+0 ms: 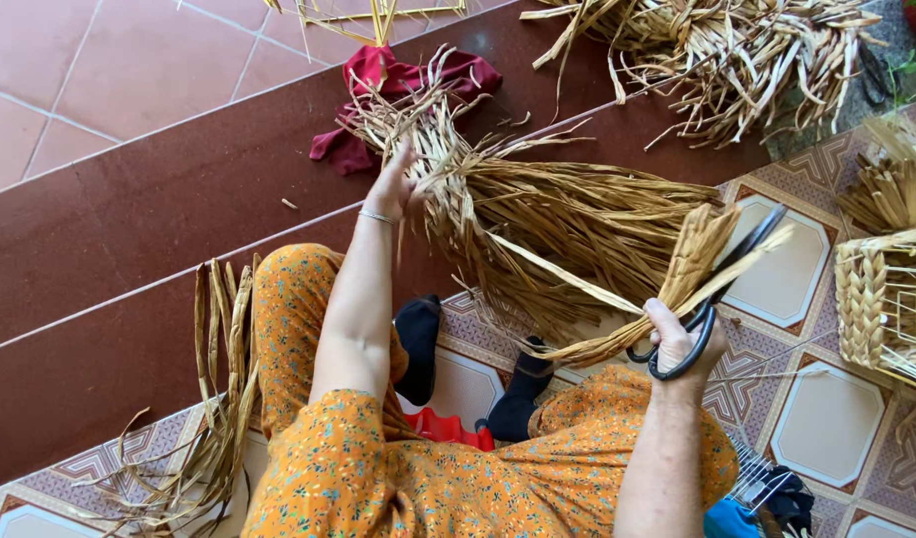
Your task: The person sits on the floor and uses scissors to trim the ends of a bundle of dried palm leaves. They repeatedly gather sections of the bundle, cut the uneven ends, and drop the trimmed pieces onto the floor.
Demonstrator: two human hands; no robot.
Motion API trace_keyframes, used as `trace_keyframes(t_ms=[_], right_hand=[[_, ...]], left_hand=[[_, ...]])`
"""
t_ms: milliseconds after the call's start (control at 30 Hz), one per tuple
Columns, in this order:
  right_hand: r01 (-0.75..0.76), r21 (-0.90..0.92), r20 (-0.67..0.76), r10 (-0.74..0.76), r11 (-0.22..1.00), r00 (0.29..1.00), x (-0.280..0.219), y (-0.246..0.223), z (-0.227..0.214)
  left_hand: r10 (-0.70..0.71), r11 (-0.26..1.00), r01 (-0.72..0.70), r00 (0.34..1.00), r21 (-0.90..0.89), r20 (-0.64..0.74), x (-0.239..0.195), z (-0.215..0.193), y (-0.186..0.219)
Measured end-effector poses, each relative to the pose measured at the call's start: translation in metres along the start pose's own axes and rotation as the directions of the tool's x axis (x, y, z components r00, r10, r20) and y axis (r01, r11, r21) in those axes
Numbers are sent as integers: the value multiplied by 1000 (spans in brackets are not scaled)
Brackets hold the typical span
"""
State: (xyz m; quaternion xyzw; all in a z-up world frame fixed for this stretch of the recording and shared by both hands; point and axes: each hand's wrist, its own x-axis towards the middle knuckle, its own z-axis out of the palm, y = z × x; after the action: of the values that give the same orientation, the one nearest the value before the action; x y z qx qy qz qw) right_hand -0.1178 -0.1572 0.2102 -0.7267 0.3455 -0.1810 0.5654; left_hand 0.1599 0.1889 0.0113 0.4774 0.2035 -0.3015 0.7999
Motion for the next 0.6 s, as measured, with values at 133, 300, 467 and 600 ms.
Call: trace_keyframes(t_ms=[133, 300, 467, 600], right_hand=[[55, -47, 30, -54, 997, 998, -3, 3, -2], [-1, -214, 35, 9, 977, 999, -5, 0, -1], [-21, -196, 101, 41, 980, 994, -11, -3, -6], [10, -196, 223, 35, 981, 974, -14, -6, -12]], left_hand=[[229, 930, -126, 934, -346, 276, -50, 26, 36], [436, 870, -289, 830, -400, 348, -55, 54, 82], [374, 835, -532, 737, 142, 563, -34, 123, 101], [45, 825, -317, 862, 468, 505, -28, 184, 87]])
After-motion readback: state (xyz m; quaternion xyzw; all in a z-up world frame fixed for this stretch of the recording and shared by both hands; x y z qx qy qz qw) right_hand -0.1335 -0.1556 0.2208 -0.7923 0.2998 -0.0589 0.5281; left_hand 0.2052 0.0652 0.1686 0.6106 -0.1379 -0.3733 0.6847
